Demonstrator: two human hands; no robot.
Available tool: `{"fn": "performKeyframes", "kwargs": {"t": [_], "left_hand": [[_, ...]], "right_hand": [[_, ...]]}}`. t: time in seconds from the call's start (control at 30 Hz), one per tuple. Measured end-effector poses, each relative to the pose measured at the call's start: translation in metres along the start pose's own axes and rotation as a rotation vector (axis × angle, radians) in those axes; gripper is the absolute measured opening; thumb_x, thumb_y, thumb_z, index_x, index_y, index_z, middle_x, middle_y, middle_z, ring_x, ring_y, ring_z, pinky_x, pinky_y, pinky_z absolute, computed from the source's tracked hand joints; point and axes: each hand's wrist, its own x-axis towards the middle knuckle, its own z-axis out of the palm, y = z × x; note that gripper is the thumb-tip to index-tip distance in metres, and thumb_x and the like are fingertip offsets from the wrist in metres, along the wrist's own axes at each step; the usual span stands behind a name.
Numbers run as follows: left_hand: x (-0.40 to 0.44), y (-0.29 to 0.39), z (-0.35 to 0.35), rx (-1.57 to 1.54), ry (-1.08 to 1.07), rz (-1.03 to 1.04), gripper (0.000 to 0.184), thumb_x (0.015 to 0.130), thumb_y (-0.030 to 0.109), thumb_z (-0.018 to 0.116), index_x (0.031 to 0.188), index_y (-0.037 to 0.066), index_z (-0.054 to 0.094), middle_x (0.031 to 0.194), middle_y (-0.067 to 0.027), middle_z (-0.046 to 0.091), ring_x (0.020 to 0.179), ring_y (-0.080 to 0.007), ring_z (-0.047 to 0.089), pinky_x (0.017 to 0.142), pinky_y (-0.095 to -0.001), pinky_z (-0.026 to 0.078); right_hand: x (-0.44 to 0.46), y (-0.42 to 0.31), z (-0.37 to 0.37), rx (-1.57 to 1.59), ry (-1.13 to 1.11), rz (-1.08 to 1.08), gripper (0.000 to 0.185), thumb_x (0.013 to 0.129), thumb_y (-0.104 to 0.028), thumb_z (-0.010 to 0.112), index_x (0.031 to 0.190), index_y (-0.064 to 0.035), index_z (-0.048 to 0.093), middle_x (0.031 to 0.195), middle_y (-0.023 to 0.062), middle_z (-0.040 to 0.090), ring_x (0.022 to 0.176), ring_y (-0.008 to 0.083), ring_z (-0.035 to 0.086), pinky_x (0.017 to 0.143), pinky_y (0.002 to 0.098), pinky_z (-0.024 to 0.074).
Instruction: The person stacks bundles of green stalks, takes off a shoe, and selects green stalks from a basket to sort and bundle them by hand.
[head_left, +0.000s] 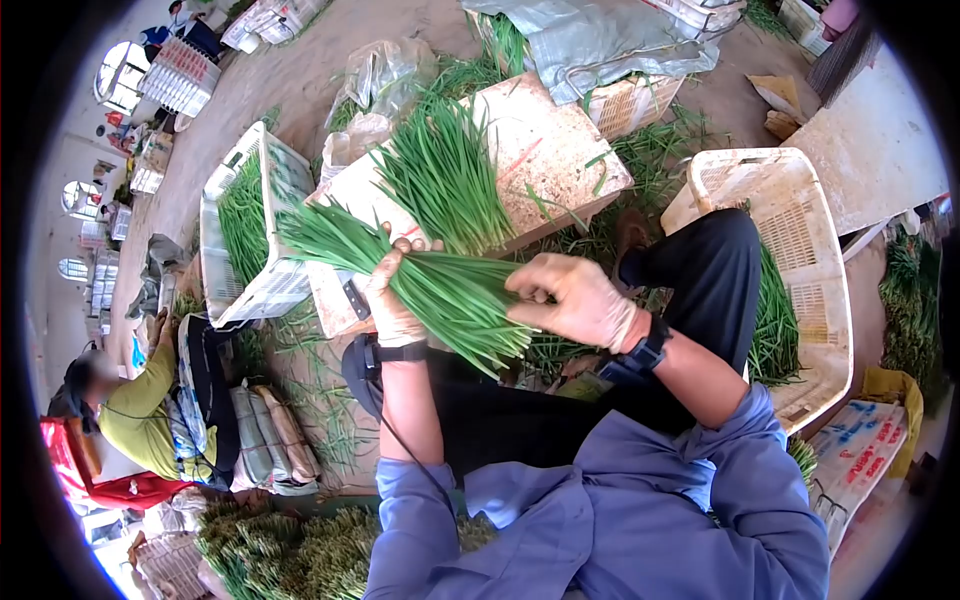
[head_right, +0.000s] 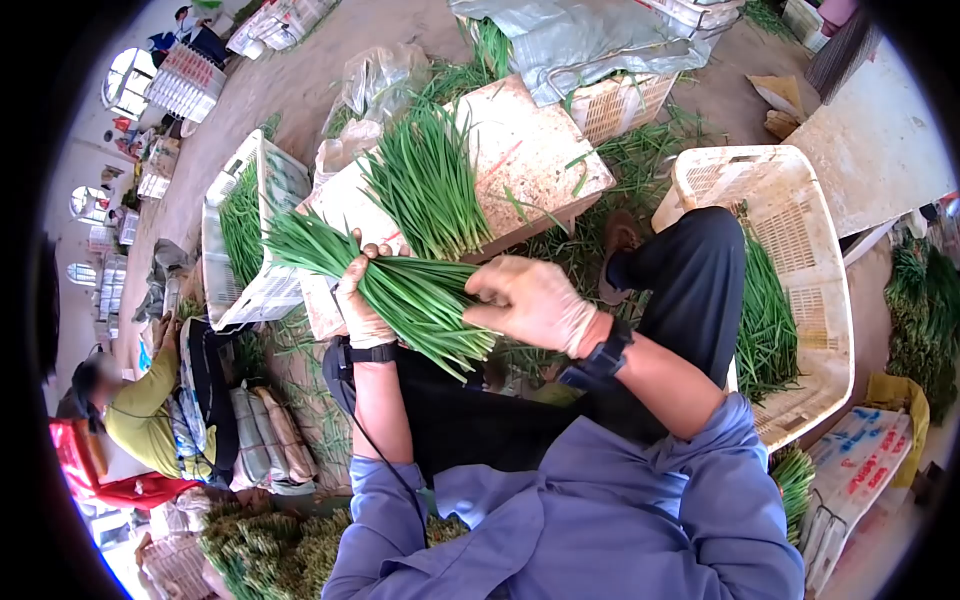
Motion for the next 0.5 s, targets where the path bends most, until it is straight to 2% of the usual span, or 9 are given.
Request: {"fn": "performKeyframes", "kwargs": {"t": [0.03,0.1,0.23,0.27,0.3,0.37,0.4,0.43,0.5], "left_hand": [[0.001,-0.003,0.001,-0.007,-0.008,-0.012,0.054,0.089,0.007,0.072,0.140,0.010,0.054,0.100,-0.0064,0.065,0.100,-0.0253,0.065,0.108,-0.0617,0.050],[0.001,-0.006,0.002,-0.005,0.004,-0.008,0.053,0.090,0.008,0.073,0.140,0.010,0.054,0.101,-0.0064,0.065,0.100,-0.0254,0.065,0.109,-0.0596,0.049],[-0.002,0.000,-0.001,-0.022,0.007,0.025,0.049,0.092,0.007,0.071,0.139,0.010,0.056,0.103,-0.0060,0.066,0.100,-0.0235,0.064,0.107,-0.0564,0.051],[-0.001,0.002,-0.001,-0.024,0.003,0.034,0.048,0.092,0.007,0.071,0.138,0.010,0.056,0.103,-0.0058,0.066,0.100,-0.0232,0.064,0.106,-0.0557,0.051],[-0.001,0.006,0.001,-0.034,0.017,0.038,0.047,0.093,0.007,0.070,0.138,0.011,0.057,0.103,-0.0049,0.066,0.098,-0.0221,0.065,0.101,-0.0525,0.054],[0.000,0.012,-0.005,-0.012,0.024,0.092,0.046,0.093,0.007,0.070,0.138,0.011,0.057,0.102,-0.0038,0.066,0.096,-0.0212,0.065,0.098,-0.0504,0.055],[-0.003,0.016,-0.001,-0.042,0.015,0.095,0.047,0.093,0.006,0.069,0.138,0.012,0.058,0.100,-0.0028,0.065,0.094,-0.0200,0.065,0.097,-0.0499,0.055],[-0.004,0.018,0.000,-0.050,-0.010,0.115,0.047,0.092,0.006,0.069,0.138,0.013,0.058,0.098,-0.0023,0.064,0.092,-0.0194,0.064,0.096,-0.0508,0.055],[-0.007,0.021,-0.001,-0.035,-0.024,0.135,0.047,0.092,0.005,0.068,0.138,0.014,0.057,0.097,-0.0020,0.063,0.090,-0.0190,0.063,0.095,-0.0515,0.055]], "right_hand": [[-0.001,0.005,0.014,-0.108,0.093,-0.138,0.026,0.086,-0.022,0.083,0.107,-0.0080,0.075,0.095,0.0084,0.073,0.087,0.0267,0.073,0.080,0.0370,0.0601],[-0.001,0.014,0.032,-0.097,0.131,-0.141,0.024,0.086,-0.020,0.082,0.105,-0.0083,0.076,0.093,0.0112,0.072,0.090,0.0309,0.072,0.085,0.0376,0.0597],[-0.002,0.026,0.028,0.715,0.044,0.334,0.015,0.099,-0.016,0.073,0.103,-0.0012,0.073,0.104,0.0085,0.077,0.101,0.0211,0.073,0.089,0.0354,0.0576],[-0.005,0.030,0.020,0.762,0.048,0.257,0.020,0.105,-0.019,0.066,0.103,-0.0001,0.071,0.105,0.0022,0.076,0.094,0.0101,0.068,0.084,0.0289,0.0543],[-0.007,0.034,0.016,0.912,0.098,0.187,0.019,0.106,-0.019,0.066,0.108,-0.0012,0.069,0.099,0.0057,0.076,0.095,0.0141,0.071,0.086,0.0294,0.0552],[-0.014,0.044,-0.011,1.416,-0.334,0.204,0.017,0.107,-0.019,0.064,0.109,-0.0024,0.067,0.096,0.0084,0.076,0.096,0.0183,0.073,0.087,0.0329,0.0569],[-0.020,0.057,-0.021,1.283,-0.491,0.259,0.018,0.108,-0.021,0.062,0.107,-0.0030,0.066,0.096,0.0111,0.076,0.093,0.0229,0.075,0.085,0.0389,0.0586],[-0.022,0.049,-0.031,1.033,-0.520,0.346,0.017,0.106,-0.019,0.063,0.103,-0.0029,0.067,0.092,0.0091,0.076,0.088,0.0219,0.075,0.080,0.0383,0.0580],[-0.020,0.062,-0.035,0.243,-0.647,0.365,0.016,0.100,-0.018,0.065,0.098,-0.0027,0.070,0.085,0.0071,0.075,0.086,0.0204,0.075,0.076,0.0371,0.0563]]}}
